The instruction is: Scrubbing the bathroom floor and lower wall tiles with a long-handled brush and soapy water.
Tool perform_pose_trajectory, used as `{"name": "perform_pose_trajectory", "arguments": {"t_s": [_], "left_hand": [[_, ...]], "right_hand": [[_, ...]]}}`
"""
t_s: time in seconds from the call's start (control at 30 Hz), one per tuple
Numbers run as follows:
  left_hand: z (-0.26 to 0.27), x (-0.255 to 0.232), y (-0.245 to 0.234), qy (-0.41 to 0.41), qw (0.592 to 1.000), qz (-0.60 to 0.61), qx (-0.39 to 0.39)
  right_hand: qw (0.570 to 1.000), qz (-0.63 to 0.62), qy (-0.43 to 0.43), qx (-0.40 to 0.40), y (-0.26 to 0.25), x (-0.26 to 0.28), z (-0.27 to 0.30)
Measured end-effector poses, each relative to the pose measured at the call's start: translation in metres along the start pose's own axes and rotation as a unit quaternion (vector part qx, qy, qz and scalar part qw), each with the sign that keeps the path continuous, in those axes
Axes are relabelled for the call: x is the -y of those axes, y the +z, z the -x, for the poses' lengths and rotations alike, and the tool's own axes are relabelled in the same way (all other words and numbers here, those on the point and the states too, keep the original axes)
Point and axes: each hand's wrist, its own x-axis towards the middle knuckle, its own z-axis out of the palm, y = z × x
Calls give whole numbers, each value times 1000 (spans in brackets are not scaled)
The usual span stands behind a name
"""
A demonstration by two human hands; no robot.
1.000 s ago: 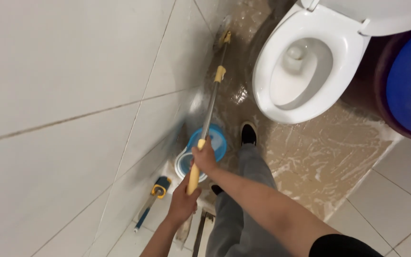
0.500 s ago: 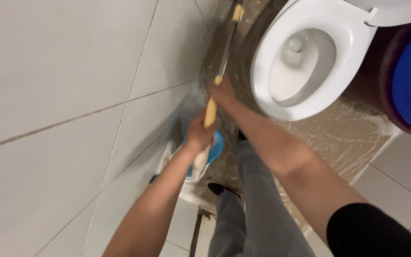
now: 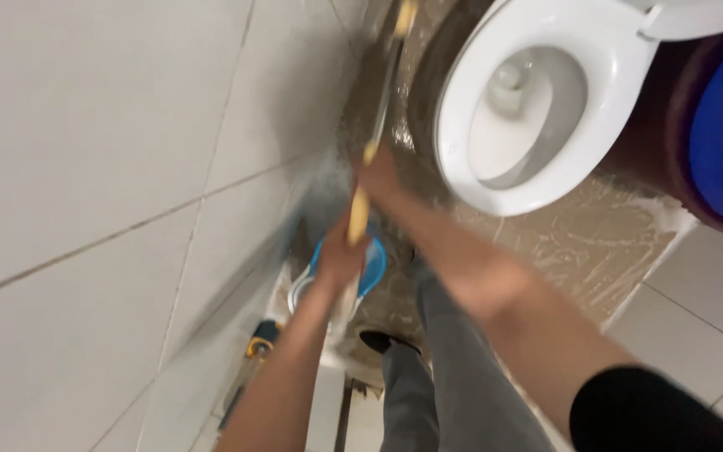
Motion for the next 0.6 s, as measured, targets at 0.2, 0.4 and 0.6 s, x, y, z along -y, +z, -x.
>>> {"name": "perform_pose_trajectory", "arguments": {"t_s": [0.2,0.4,0.6], "left_hand": [[187,75,-29,-192,980,-19,-46],[254,145,-52,-239,967,-31,-80],[167,50,-23,-173,984,0,-34]], "right_hand": [[974,10,190,123,35,13,257],[917,-132,334,174,20,98,335],[982,-46,138,119,21,32,240]]}}
